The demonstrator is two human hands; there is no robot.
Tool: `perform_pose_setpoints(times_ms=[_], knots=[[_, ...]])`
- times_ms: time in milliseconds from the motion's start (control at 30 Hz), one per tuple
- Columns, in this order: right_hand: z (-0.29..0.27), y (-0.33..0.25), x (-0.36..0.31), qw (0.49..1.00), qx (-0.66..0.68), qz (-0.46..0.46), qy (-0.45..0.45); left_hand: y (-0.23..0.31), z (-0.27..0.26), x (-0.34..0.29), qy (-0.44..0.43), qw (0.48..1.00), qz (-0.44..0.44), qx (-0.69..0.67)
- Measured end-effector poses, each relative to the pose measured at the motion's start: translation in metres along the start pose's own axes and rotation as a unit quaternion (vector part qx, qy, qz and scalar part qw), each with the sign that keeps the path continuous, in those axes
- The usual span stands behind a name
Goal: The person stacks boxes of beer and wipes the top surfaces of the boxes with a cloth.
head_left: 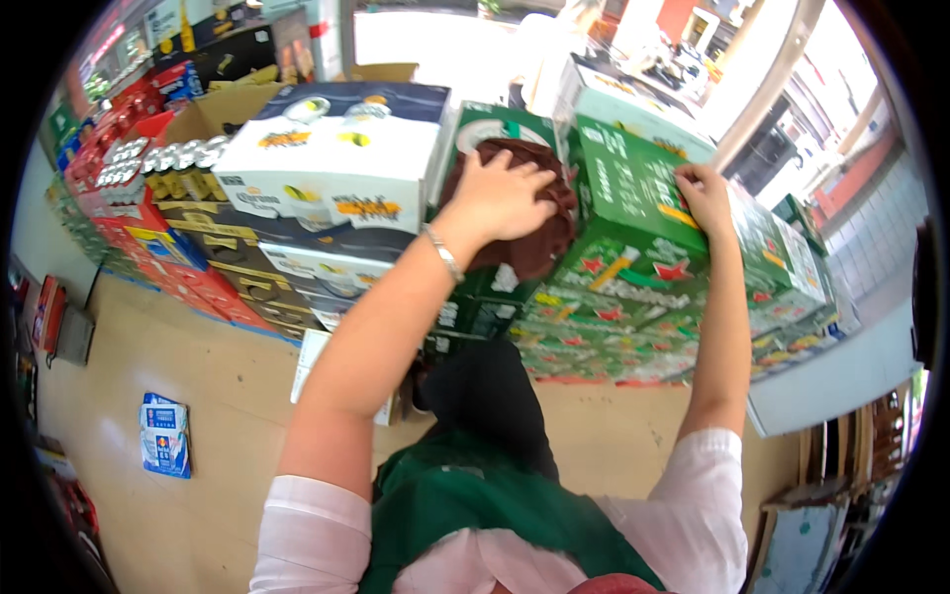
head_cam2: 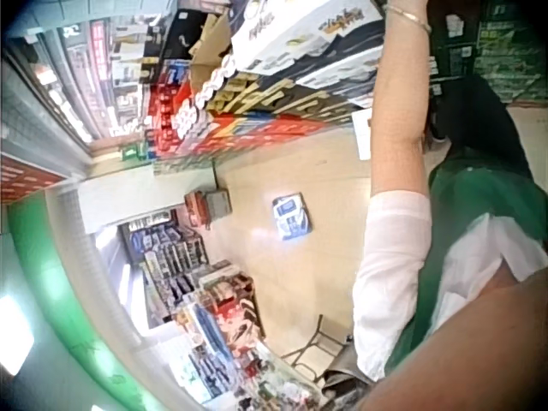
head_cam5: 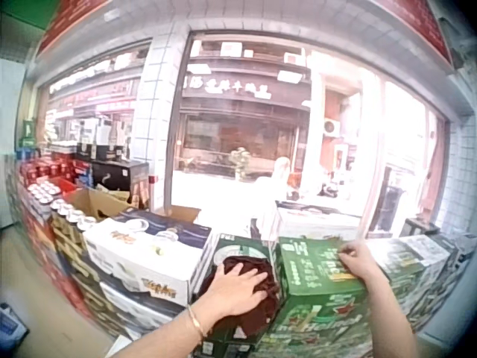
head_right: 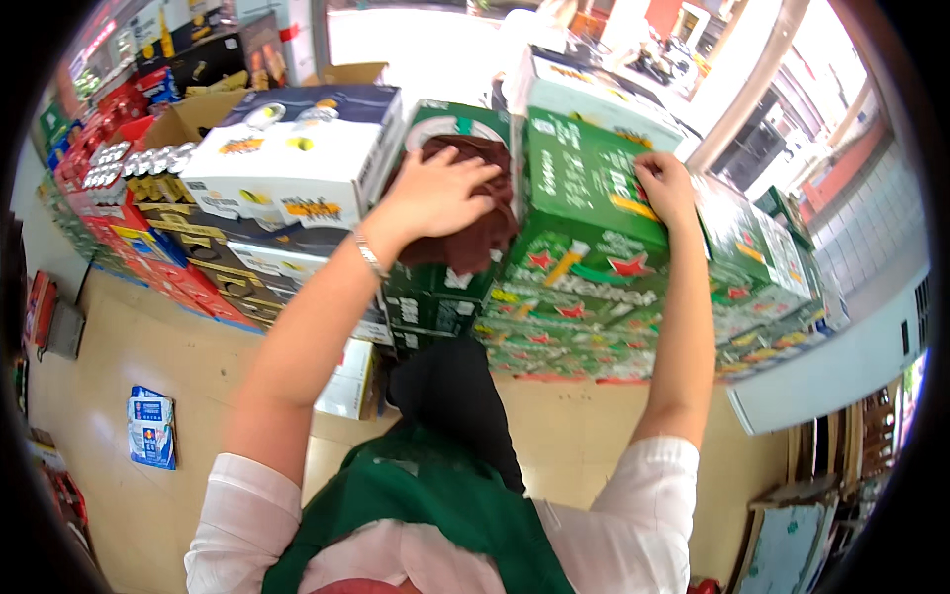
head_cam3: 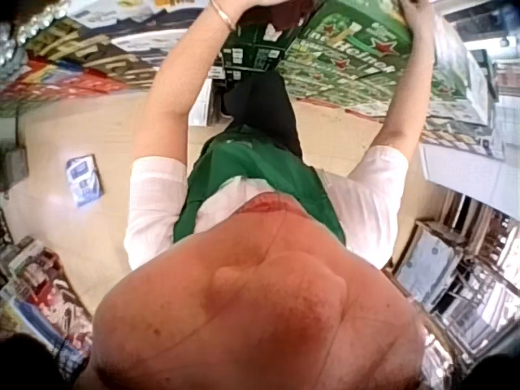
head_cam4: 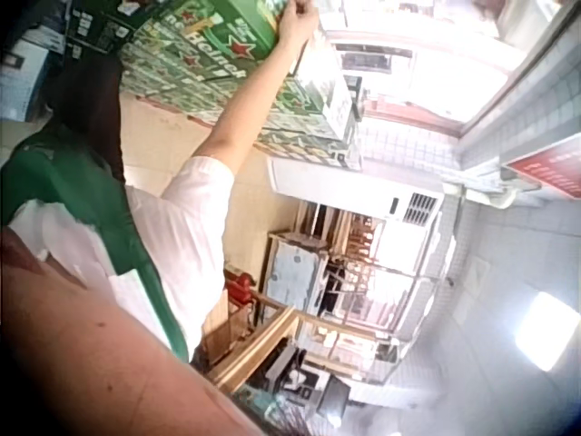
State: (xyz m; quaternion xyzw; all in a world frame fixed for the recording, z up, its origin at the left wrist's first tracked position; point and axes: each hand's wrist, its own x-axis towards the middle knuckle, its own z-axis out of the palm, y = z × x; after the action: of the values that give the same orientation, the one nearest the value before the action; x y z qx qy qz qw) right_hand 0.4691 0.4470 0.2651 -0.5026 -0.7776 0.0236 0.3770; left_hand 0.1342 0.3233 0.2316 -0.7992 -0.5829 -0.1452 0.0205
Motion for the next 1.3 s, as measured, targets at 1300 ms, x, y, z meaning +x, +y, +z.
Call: perform_pose_setpoints(times_ms=[1300], knots=[[0.001, -0.005, -0.003, 0.999, 0.004, -0.009, 0.045, -0.026, 0.001, 0.082, -0.113, 0.987, -0.114, -0.013]])
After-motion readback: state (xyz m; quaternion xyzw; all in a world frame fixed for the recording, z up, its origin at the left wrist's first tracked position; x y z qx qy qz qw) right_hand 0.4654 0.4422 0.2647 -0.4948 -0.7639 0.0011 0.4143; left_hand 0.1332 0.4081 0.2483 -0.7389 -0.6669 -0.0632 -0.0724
